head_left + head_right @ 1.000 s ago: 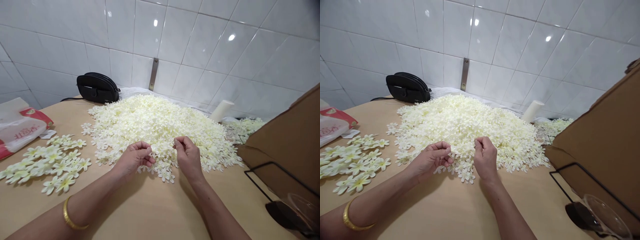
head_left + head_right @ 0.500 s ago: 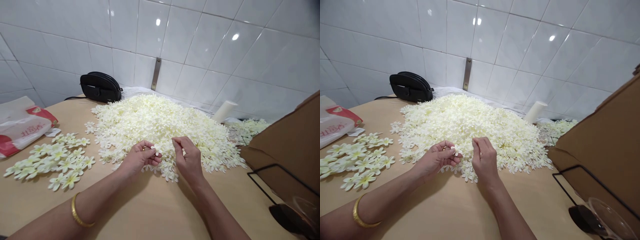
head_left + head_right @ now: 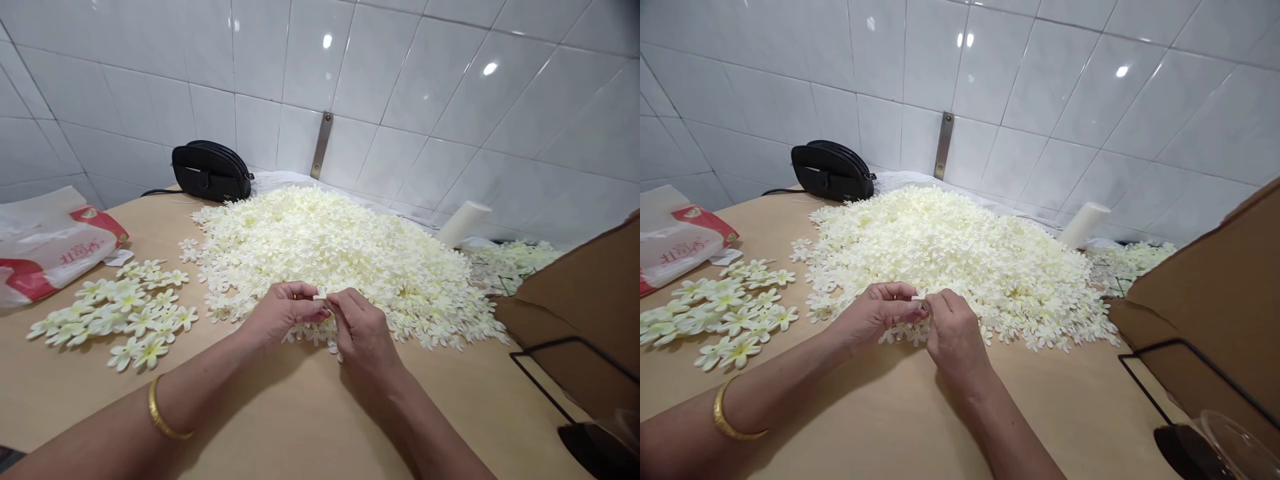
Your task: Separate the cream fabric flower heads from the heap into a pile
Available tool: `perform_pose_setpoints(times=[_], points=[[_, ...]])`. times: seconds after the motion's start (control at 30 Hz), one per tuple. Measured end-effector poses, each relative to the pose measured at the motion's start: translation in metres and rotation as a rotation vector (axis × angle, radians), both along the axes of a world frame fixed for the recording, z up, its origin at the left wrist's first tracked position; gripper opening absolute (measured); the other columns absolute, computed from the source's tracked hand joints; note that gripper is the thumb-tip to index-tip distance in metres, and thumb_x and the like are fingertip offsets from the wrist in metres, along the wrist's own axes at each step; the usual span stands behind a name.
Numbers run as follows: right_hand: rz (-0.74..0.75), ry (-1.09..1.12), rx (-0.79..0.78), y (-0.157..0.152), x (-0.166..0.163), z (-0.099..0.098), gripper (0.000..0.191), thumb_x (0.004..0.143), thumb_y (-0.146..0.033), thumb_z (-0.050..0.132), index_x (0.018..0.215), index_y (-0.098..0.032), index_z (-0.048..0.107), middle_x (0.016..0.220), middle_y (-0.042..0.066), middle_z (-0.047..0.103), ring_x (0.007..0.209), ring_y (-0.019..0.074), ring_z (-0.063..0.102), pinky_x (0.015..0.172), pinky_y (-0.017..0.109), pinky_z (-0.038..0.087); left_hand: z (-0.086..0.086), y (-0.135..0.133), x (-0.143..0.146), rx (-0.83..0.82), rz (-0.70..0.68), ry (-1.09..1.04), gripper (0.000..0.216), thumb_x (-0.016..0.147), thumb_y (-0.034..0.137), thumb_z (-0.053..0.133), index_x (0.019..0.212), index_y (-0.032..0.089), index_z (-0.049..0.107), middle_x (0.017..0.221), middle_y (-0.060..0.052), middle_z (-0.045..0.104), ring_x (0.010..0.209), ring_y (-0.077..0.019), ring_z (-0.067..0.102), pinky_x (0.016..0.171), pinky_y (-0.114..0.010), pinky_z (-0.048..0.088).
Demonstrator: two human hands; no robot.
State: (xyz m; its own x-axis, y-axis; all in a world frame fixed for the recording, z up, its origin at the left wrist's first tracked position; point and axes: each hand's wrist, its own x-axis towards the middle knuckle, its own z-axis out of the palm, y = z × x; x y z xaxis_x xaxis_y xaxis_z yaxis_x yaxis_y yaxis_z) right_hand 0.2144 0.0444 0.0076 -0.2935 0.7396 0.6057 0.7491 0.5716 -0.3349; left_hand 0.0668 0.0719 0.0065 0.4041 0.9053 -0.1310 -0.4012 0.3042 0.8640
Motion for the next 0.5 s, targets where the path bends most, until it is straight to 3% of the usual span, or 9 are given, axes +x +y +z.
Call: perform_pose_setpoints(times=[0.13, 0.27, 0.5], points=[[-0.025, -0.089, 0.046, 0.0, -0.002, 0.0, 0.023, 0.075, -0.004, 0.035, 0.078, -0.013, 0.056, 0.068, 0.007, 0.053, 0.063, 0.0165, 0.049, 0.058, 0.026, 0.039, -0.001, 0.0, 0.0, 0.016, 0.001, 0.025, 0.026, 0.053, 0.015, 0.075, 0.074, 0.012, 0.06, 0.063, -0.002, 0.066, 0.066, -0.0138, 0.064, 0.072, -0.026, 0.048], [-0.06, -0.061, 0.035, -0.001, -0.006, -0.002, 0.021, 0.077, -0.008, 0.035, 0.074, -0.013, 0.055, 0.067, 0.007, 0.052, 0.06, 0.0157, 0.048, 0.055, 0.026, 0.038, 0.002, -0.001, 0.001, 0.051, 0.043, 0.089, 0.022, 0.053, 0.02, 0.074, 0.065, 0.011, 0.058, 0.055, 0.0, 0.062, 0.058, -0.0122, 0.061, 0.062, -0.023, 0.048], [-0.117, 0.366, -0.213, -0.002, -0.009, 0.001, 0.016, 0.083, -0.021, 0.042, 0.08, -0.016, 0.057, 0.072, 0.003, 0.059, 0.066, 0.0137, 0.054, 0.062, 0.025, 0.041, 0.009, -0.005, 0.002, 0.112, 0.055, 0.157, 0.019, 0.062, 0.026, 0.067, 0.065, 0.013, 0.053, 0.052, 0.001, 0.059, 0.046, -0.008, 0.054, 0.048, -0.02, 0.044]])
